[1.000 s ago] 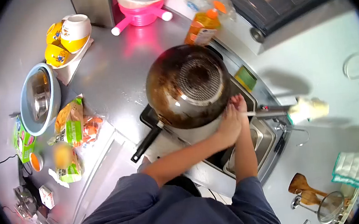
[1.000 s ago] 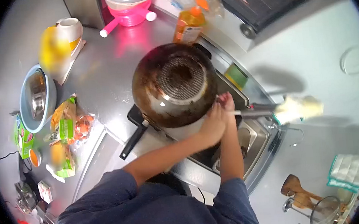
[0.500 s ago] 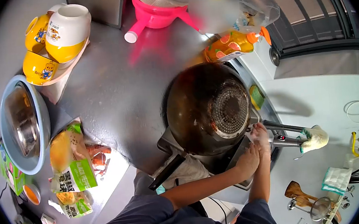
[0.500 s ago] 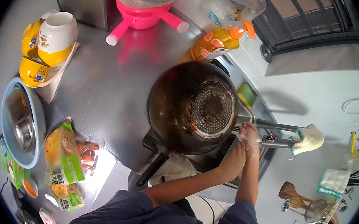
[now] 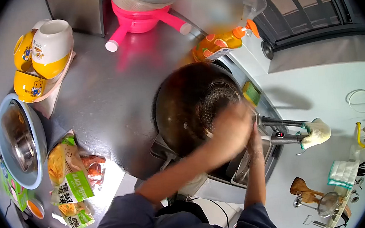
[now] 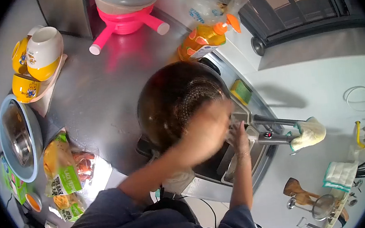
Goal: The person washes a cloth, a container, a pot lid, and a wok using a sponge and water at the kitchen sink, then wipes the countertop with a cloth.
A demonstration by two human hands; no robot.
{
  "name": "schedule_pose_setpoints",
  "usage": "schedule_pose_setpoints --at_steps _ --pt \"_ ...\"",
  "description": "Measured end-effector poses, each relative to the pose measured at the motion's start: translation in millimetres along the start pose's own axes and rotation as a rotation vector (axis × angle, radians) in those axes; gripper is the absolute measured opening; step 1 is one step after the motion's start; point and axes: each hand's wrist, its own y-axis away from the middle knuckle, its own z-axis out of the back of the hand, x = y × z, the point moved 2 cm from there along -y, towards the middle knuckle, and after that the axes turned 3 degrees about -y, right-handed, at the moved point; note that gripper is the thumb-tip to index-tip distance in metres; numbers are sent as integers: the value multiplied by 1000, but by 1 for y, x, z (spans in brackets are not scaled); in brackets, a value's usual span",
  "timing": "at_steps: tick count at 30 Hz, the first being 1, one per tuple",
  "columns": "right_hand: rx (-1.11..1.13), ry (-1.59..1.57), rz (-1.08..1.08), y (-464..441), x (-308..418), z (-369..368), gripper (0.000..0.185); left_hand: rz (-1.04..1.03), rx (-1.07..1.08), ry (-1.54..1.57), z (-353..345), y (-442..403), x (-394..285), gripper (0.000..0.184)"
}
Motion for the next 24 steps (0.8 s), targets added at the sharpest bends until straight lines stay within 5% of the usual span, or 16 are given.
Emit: schedule_pose_setpoints --at_steps 2,4,7,9,12,16,19,22,24 --pt "-17 -98 -112 5 -17 -11 89 57 -270 -120 47 -33 50 30" --pt "101 -256 -199 3 -46 -7 95 411 -14 -24 58 -66 121 38" --pt "204 -441 -199 -3 -77 -11 89 586 331 44 45 -99 207 64" --pt "168 -553 -189 11 -66 -37 80 467 484 286 29 -114 229 66" --pt "140 -561 -103 14 -57 -51 58 393 436 265 28 -123 194 65" --pt "218 -578 -114 17 -55 -49 57 382 553 46 17 -134 178 63" --pt "231 -620 -89 11 -61 -45 56 156 460 7 -15 -143 198 62" --pt "249 -586 -71 11 -60 -44 56 225 565 65 -18 -146 160 62" --pt "239 -587 -52 6 -61 -44 58 292 690 379 1 -142 103 64"
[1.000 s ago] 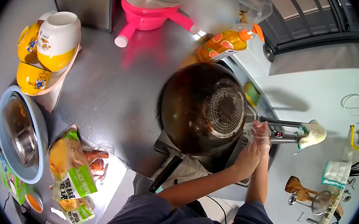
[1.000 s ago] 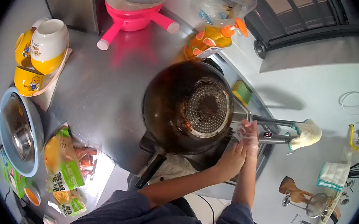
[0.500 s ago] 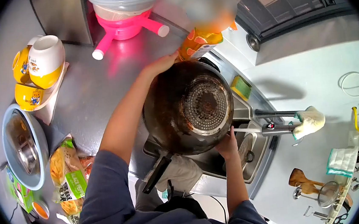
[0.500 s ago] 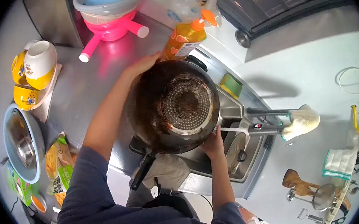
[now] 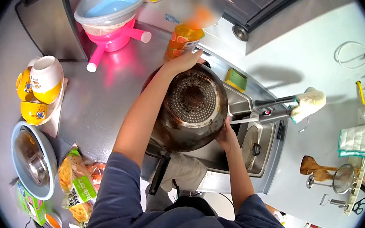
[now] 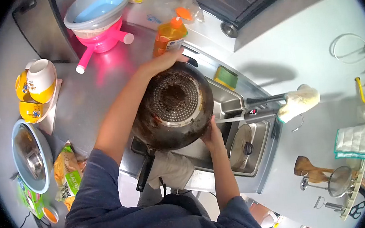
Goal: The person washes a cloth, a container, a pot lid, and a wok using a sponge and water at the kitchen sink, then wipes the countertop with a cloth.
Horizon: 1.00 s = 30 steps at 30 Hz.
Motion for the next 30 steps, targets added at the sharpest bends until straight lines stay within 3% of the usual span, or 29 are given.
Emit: schedule_pose_setpoints --at_steps 1,3,4,6,10,15,18,21,22,24,26,28,29,30 --pt "-7 9 17 -1 0 0 61 0 12 -10 -5 1 -8 64" --pt "-5 70 23 -5 -1 6 64 -94 281 964 -25 -1 -29 66" --pt "-42 87 28 0 1 -2 64 -82 306 948 -35 -1 -34 66" --pt "-97 98 40 0 1 -1 63 -259 361 1304 -58 7 -39 68" --pt "-76 -69 30 -4 -3 8 48 -21 238 1520 -126 18 -50 66" --pt "39 -211 74 -21 -28 36 35 271 186 1499 -239 -2 -43 64" --pt "-67 -273 90 10 -22 15 34 529 22 1571 -280 -36 -21 55" --pt "77 -335 113 10 -30 20 35 518 -137 1382 -305 -53 -12 40" --pt "74 -331 145 11 -32 19 37 459 107 1322 -309 -95 48 28" --pt "74 -331 176 15 -30 22 39 418 73 1260 -311 -105 61 25" --pt "61 -339 74 21 -27 26 39 374 42 1203 -319 -110 60 28" --pt "-6 -347 175 10 -28 41 37 372 -471 840 -319 -98 34 21" --pt "-76 -351 278 0 -28 51 36 372 -478 836 -317 -90 24 21" --pt "-70 -352 272 -15 -23 64 36 328 -467 584 -313 -81 16 10"
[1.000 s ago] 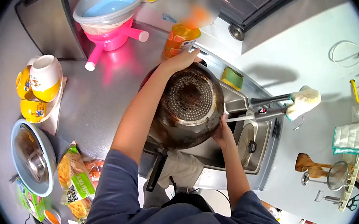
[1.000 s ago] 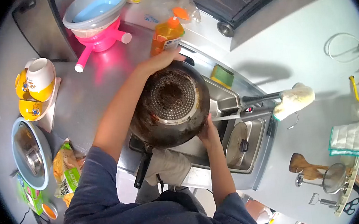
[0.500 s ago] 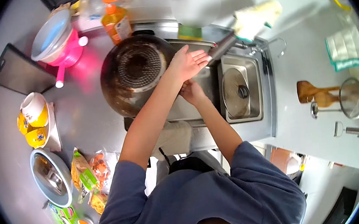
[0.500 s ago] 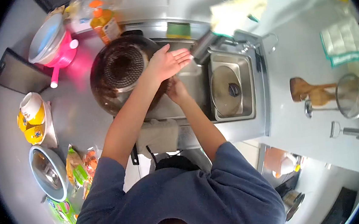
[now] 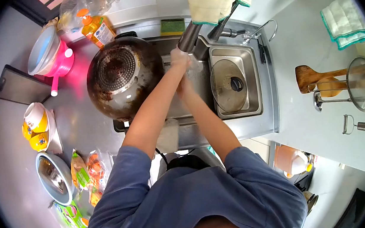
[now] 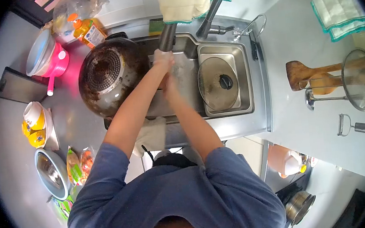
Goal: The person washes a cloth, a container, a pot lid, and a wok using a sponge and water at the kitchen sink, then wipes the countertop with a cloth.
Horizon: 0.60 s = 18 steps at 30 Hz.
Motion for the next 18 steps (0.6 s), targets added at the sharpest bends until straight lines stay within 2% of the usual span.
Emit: schedule_pose_setpoints --at_steps 1,2,4,5,7,8,10,11,13,14,16,18 --pt "55 -42 -10 -25 5 8 34 -97 -5 -232 4 8 -2 4" --pt "109 -84 -23 -50 11 15 31 -96 -21 -229 6 7 10 4" --pt "205 -150 -97 -77 21 2 32 -486 -226 -301 16 8 28 13" --pt "236 -165 -129 -85 24 -4 33 -486 -245 -303 24 12 35 13" --pt "283 -173 -173 -101 28 -15 33 -607 -83 -488 27 39 43 35" --pt "294 -164 -187 -109 30 -20 34 -612 -90 -487 25 60 45 35" --pt "307 -137 -192 -110 31 -24 35 -517 -126 -337 20 96 46 56" --pt "293 -117 -185 -102 30 -20 35 -521 -127 -334 16 100 44 56" --pt "265 -89 -167 -89 24 -15 36 -563 -207 -530 11 100 53 58" --pt "246 -87 -167 -82 21 -12 37 -593 -343 -585 10 85 54 58" --pt "211 -68 -148 -74 11 -20 38 -732 -350 -706 21 38 47 63" --pt "172 -28 -126 -70 6 -29 39 -392 -291 -530 32 18 33 42"
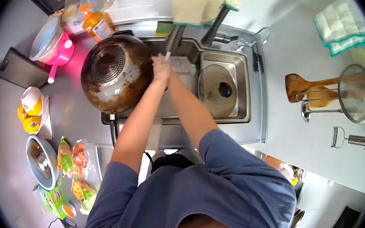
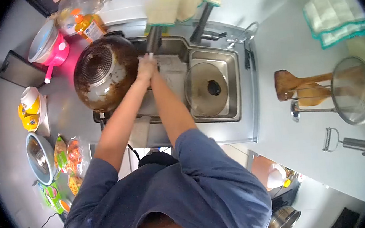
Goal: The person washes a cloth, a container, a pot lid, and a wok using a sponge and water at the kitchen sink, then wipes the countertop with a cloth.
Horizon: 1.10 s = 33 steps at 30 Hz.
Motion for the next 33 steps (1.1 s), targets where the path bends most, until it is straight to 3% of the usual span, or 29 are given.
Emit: schedule_pose_setpoints --at_steps 1,4,6,7,9,10,11,13,14,16,17,18,19,20,21,22,23,26,28,30,31,33 --pt "-9 35 15 1 4 -4 40 71 122 32 -12 -18 22 38" --pt "-27 212 63 18 20 3 42 164 90 109 -21 -8 2 34" --pt "6 403 123 34 33 8 43 437 235 411 -20 -22 -8 35" --pt "34 519 169 39 43 12 44 481 274 294 -18 -31 -11 29" --pt "143 805 373 49 75 23 45 485 236 686 -22 -46 4 23" --pt "158 953 537 52 99 29 46 527 318 831 -13 -34 -14 21" --pt "51 1176 473 61 130 34 57 517 309 842 -13 -33 -19 21" --pt "-561 1375 722 51 194 45 67 500 326 625 -10 -28 -22 18" --pt "-732 1402 1011 43 216 59 81 480 200 588 -12 -27 -16 14" --pt "-903 1518 953 44 261 64 88 399 148 576 -14 -17 -10 12" --pt "-763 1330 920 36 280 73 68 313 111 552 -12 -13 -10 13" --pt "-645 1134 879 28 299 84 50 260 65 337 -10 -8 -12 14" --pt "-692 1274 750 15 316 99 42 221 19 122 -10 -2 -15 16" --pt "-557 1228 720 36 315 84 29 224 47 71 -8 9 -18 19" --pt "-587 1211 848 28 315 93 24 159 100 4 -8 17 -14 21" --pt "-547 1307 977 31 311 91 26 90 147 -60 -10 23 -7 25" --pt "-451 1188 969 32 308 93 30 -50 220 -146 -14 32 2 26" --pt "-381 1214 911 53 296 83 36 64 157 -234 -33 52 28 27" --pt "-382 1290 872 67 286 82 38 -161 297 -549 -60 53 52 34" --pt "-171 1228 850 100 238 56 39 -285 266 -593 -56 78 26 40" --pt "-37 1263 847 123 213 33 37 -238 397 -608 -37 91 -12 43" --pt "137 1300 821 168 171 -14 36 -381 372 -476 -13 108 -61 42"
